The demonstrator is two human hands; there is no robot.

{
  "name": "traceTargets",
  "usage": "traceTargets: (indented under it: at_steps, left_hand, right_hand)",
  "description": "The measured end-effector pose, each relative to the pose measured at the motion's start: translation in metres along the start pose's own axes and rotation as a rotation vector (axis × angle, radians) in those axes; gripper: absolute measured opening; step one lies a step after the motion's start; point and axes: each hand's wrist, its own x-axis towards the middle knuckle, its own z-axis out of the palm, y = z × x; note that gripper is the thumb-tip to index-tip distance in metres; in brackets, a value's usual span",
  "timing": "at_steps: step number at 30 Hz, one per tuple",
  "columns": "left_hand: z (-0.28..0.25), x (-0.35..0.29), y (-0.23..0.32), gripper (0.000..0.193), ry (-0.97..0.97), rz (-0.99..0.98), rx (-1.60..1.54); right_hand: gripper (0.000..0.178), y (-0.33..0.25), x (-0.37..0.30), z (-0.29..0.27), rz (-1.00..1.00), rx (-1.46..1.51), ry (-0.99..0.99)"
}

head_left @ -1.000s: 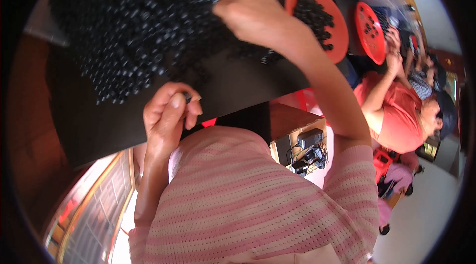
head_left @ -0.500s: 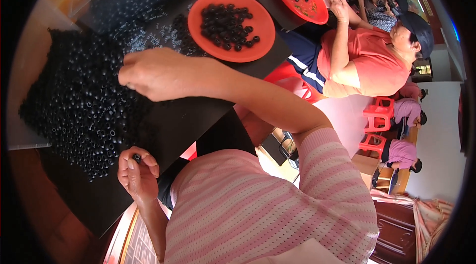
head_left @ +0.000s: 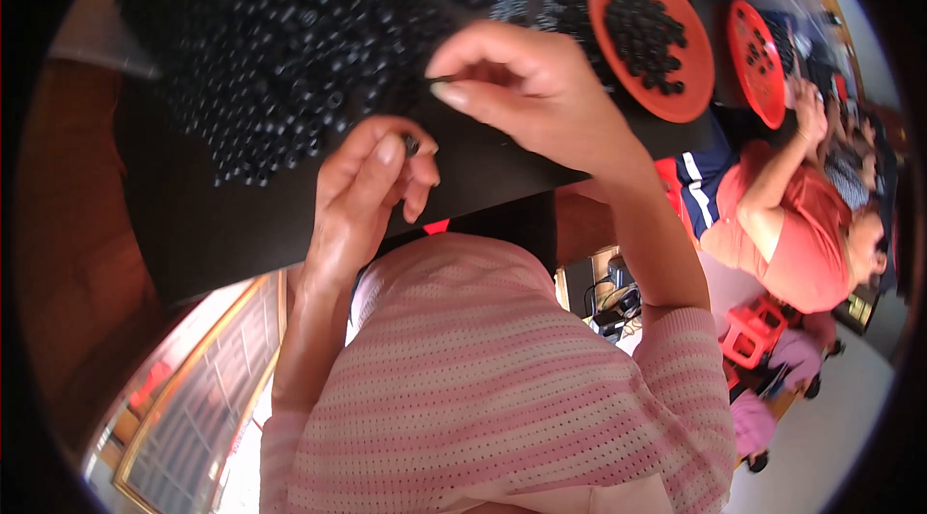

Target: The person sorts small plastic components by hand, checking each one at a workbench.

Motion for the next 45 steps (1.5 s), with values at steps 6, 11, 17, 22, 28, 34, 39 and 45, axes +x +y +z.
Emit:
traceTargets:
  at_steps: [6, 11, 17, 22, 28, 34, 39, 45]
  left_hand:
    - [-0.009, 0.004, 0.0, 0.033, -0.064, -0.007, -0.221]
    - [-0.006, -0.005, 0.0, 0.037, -0.01, -0.036, -0.22]
    - [-0.006, -0.011, -0.003, 0.04, -0.006, -0.019, -0.193]
    - [-0.007, -0.013, -0.008, 0.041, 0.012, -0.008, -0.192]
    - [-0.012, -0.012, -0.009, 0.041, -0.001, -0.016, -0.214]
    - [-0.015, -0.013, -0.011, 0.039, 0.005, -0.014, -0.232]
    - [-0.016, -0.013, -0.013, 0.039, -0.018, 0.004, -0.243]
    - [-0.011, -0.015, -0.014, 0.032, -0.009, 0.03, -0.148]
  right_hand:
    - [0.012, 0.004, -0.012, 0.006, -0.051, 0.047, -0.027]
    - [0.009, 0.002, -0.013, 0.02, -0.117, 0.086, -0.046]
    - [0.01, 0.002, -0.013, 0.031, -0.167, 0.027, -0.021]
    - [0.01, 0.005, -0.014, 0.039, -0.239, -0.151, -0.015]
    - [0.016, 0.005, -0.016, 0.043, -0.443, -0.319, 0.008]
    - [0.017, 0.003, -0.02, 0.043, -0.448, -0.355, 0.053]
    - [0.016, 0.004, -0.022, 0.045, -0.454, -0.347, 0.072]
    - [0.016, 0.008, -0.026, 0.043, -0.464, -0.372, 0.053]
